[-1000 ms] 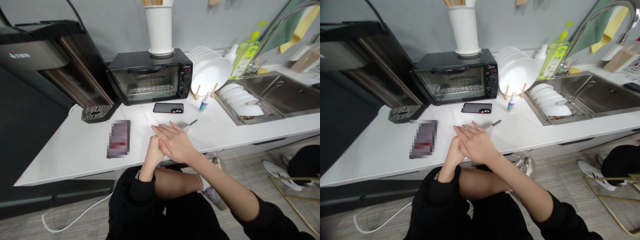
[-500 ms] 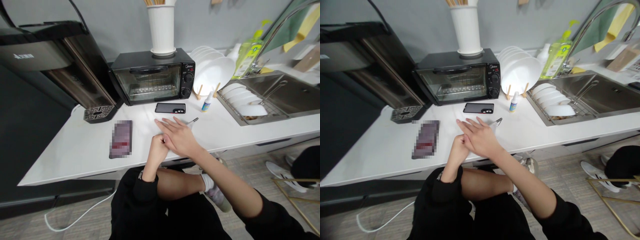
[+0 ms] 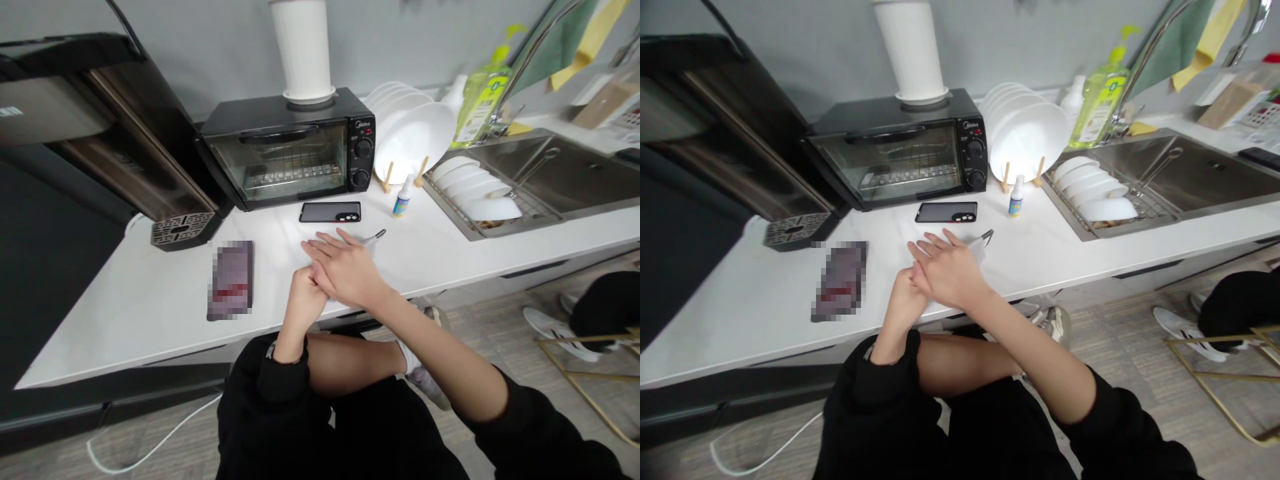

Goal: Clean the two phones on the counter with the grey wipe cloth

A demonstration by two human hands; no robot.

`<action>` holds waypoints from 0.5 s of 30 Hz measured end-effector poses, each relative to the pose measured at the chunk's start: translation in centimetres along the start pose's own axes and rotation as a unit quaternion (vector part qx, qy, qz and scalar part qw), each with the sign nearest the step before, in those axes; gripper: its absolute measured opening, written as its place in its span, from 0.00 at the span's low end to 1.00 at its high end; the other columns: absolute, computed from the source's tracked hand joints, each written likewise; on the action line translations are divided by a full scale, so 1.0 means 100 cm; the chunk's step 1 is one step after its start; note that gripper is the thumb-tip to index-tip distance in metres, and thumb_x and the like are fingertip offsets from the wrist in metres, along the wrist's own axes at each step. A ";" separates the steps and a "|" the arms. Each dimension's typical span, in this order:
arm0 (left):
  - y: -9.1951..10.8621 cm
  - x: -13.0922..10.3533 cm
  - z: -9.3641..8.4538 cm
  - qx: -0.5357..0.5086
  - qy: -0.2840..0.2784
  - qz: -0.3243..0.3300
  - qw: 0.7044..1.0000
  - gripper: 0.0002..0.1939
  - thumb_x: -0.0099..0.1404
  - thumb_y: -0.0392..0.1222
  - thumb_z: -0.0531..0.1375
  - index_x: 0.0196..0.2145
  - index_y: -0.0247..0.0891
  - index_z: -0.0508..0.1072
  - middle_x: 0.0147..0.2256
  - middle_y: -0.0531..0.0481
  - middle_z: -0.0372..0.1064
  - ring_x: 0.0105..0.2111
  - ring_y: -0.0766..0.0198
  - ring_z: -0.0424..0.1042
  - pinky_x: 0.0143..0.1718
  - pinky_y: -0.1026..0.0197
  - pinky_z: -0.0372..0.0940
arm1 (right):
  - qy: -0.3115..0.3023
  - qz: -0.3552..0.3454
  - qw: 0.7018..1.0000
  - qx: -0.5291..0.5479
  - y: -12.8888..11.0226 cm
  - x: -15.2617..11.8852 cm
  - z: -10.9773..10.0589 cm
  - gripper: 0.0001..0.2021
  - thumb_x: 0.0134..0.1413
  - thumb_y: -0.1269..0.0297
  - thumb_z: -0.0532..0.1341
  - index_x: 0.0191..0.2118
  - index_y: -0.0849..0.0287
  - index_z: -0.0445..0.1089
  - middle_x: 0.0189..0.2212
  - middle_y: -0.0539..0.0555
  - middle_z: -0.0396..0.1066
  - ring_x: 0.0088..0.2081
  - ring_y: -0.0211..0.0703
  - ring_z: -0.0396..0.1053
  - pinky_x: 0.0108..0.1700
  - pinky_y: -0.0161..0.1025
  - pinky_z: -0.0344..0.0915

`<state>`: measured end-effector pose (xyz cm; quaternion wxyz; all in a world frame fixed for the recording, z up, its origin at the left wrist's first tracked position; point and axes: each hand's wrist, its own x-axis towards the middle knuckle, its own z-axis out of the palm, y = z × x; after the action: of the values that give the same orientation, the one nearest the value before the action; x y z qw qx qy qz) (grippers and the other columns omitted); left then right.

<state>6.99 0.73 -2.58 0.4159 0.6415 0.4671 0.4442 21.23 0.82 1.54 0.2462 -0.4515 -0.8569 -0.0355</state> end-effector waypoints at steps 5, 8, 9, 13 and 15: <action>0.004 0.002 0.005 -0.079 -0.036 -0.016 0.996 0.19 0.63 0.47 0.68 0.49 0.37 0.84 0.48 0.46 0.83 0.46 0.56 0.80 0.53 0.58 0.72 | 0.040 0.113 0.992 -0.033 0.050 -0.002 -0.008 0.21 0.72 0.67 0.50 0.56 0.64 0.78 0.58 0.59 0.77 0.70 0.60 0.62 0.73 0.63 0.50; -0.002 0.001 0.001 -0.033 -0.009 -0.014 0.999 0.13 0.63 0.47 0.67 0.38 0.33 0.85 0.37 0.46 0.84 0.37 0.56 0.80 0.41 0.60 0.74 | 0.042 0.065 0.997 -0.018 0.021 -0.002 -0.001 0.21 0.72 0.66 0.50 0.56 0.64 0.78 0.56 0.59 0.79 0.69 0.59 0.63 0.74 0.63 0.46; -0.004 0.001 -0.001 -0.011 0.012 -0.008 1.000 0.12 0.62 0.46 0.67 0.34 0.33 0.83 0.33 0.46 0.82 0.34 0.56 0.79 0.36 0.61 0.73 | 0.037 0.028 0.999 -0.004 0.006 -0.001 0.002 0.21 0.72 0.66 0.50 0.58 0.65 0.76 0.57 0.59 0.78 0.69 0.56 0.64 0.75 0.62 0.45; -0.007 0.000 -0.004 0.019 0.043 0.001 0.999 0.11 0.63 0.45 0.65 0.31 0.34 0.82 0.31 0.46 0.81 0.32 0.57 0.78 0.31 0.62 0.70 | 0.028 -0.028 0.999 0.025 -0.014 0.003 0.006 0.23 0.73 0.63 0.51 0.65 0.64 0.69 0.59 0.58 0.77 0.69 0.52 0.64 0.74 0.56 0.50; -0.003 0.000 -0.001 -0.011 0.008 -0.011 1.000 0.12 0.64 0.47 0.66 0.33 0.34 0.83 0.34 0.46 0.82 0.34 0.57 0.79 0.36 0.61 0.73 | 0.026 0.020 0.999 0.016 0.010 0.002 0.000 0.21 0.73 0.65 0.51 0.60 0.62 0.74 0.57 0.57 0.79 0.68 0.53 0.65 0.74 0.59 0.48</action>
<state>6.78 0.84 -2.84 0.4241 0.6282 0.4726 0.4495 21.97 1.53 1.49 0.2757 -0.4637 -0.8415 -0.0287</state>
